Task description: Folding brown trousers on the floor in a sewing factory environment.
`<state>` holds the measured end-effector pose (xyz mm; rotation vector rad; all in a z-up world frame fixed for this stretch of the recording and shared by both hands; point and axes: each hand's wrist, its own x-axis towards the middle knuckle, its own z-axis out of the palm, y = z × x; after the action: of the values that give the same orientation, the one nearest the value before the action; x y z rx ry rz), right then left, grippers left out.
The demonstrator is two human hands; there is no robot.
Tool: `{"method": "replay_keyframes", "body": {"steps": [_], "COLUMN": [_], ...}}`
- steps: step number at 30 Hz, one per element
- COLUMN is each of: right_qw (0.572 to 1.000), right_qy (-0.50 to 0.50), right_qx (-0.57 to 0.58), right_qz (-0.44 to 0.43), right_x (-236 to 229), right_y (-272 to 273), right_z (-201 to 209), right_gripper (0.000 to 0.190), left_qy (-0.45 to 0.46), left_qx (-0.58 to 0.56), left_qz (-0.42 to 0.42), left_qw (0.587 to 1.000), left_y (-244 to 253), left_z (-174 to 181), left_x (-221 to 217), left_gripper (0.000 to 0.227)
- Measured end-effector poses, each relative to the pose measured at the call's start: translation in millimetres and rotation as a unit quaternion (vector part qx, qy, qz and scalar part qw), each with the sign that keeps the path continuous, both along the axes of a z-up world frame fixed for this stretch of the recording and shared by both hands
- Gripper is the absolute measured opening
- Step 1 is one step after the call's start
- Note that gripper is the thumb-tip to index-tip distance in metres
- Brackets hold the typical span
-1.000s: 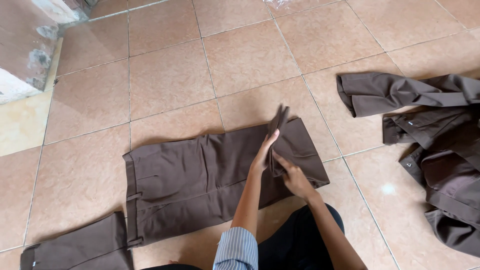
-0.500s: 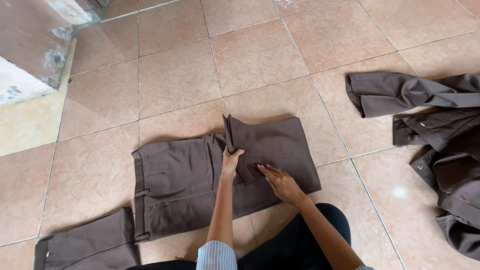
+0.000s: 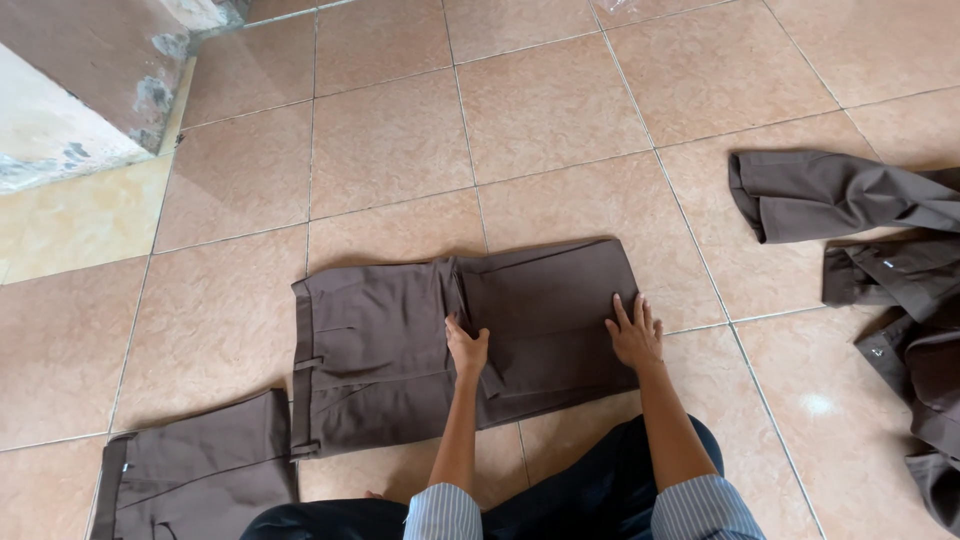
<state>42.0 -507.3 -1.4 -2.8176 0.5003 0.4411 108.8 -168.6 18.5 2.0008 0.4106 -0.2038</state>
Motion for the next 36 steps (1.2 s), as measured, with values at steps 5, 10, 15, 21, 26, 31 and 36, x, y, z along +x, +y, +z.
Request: {"method": "replay_keyframes", "body": {"steps": [5,10,15,21,26,31,36], "right_qw": [0.998,0.987,0.953,0.912,0.889,0.925,0.945], "right_qy": [0.004,-0.093,-0.111,-0.235,-0.315,-0.242,-0.147], "right_qx": [-0.016,-0.028,0.07,0.18,0.195,0.123,0.089], "right_qz": [-0.056,-0.128,-0.272,-0.286,-0.27,-0.264,-0.279], "right_x": [-0.6,3.0,33.0,19.2,-15.5,-29.5,-23.0], "right_y": [13.9,4.4,-65.2,-50.9,-52.4,-108.2,-153.5], "right_z": [20.4,-5.1,-149.6,-43.4,36.8,-19.3,-89.3], "right_gripper": [0.061,0.054,0.075,0.045,0.03,0.034,0.046], "left_qy": [-0.212,-0.247,-0.222,-0.154,-0.14,-0.145,-0.133], "left_qx": [0.1,0.245,0.334,0.374,0.33,0.333,0.345], "left_qz": [0.055,-0.013,-0.16,-0.191,-0.275,-0.264,-0.235], "left_qw": [0.971,0.938,0.902,0.895,0.892,0.894,0.899], "left_y": [6.1,14.2,5.0,9.5,-2.7,-25.4,-35.0], "left_z": [13.1,28.2,29.2,-3.1,5.1,18.3,-2.8], "left_x": [-12.6,-38.9,-68.5,-63.0,-76.1,-89.0,-80.8], "left_gripper": [0.05,0.055,0.073,0.067,0.072,0.063,0.058]}}
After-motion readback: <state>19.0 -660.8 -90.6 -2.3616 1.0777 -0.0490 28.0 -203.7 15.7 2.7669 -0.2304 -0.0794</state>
